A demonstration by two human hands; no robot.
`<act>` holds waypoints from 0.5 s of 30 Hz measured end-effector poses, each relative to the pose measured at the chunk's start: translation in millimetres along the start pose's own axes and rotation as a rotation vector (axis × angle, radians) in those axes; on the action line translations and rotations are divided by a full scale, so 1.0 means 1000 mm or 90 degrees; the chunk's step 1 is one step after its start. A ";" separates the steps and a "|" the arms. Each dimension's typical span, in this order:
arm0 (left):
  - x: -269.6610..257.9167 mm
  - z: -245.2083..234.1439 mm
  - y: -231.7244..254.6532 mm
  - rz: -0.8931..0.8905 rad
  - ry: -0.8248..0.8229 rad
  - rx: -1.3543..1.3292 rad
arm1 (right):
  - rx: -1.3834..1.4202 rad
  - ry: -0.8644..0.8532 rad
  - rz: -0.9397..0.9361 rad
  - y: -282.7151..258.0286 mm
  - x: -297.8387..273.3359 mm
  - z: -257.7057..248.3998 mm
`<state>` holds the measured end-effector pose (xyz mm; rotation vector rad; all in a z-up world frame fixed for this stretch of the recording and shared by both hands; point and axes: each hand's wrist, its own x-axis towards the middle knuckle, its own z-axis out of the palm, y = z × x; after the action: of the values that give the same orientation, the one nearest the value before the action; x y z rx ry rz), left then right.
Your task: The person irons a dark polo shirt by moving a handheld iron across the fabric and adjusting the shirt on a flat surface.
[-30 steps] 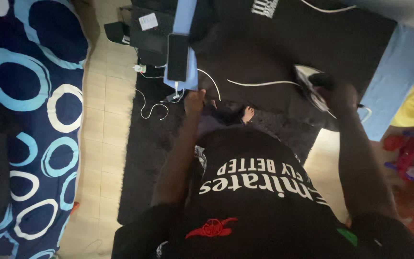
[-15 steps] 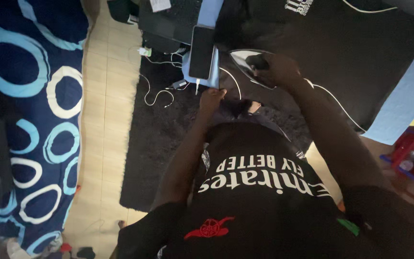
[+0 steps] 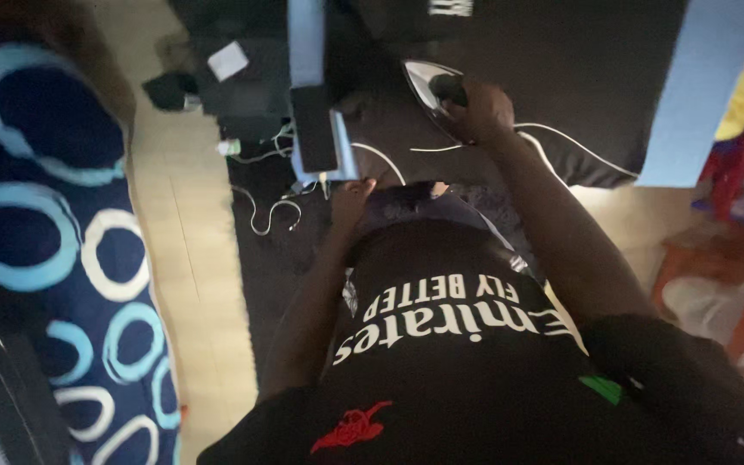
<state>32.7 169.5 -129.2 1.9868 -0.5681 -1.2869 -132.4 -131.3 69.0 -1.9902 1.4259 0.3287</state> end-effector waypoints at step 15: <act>0.009 -0.037 0.012 0.306 -0.093 0.277 | 0.099 0.052 -0.104 0.057 -0.008 0.015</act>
<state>69.9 166.8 -115.6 1.9196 -1.4001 -1.0667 -184.9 -127.0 41.3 -1.9951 1.2851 0.0630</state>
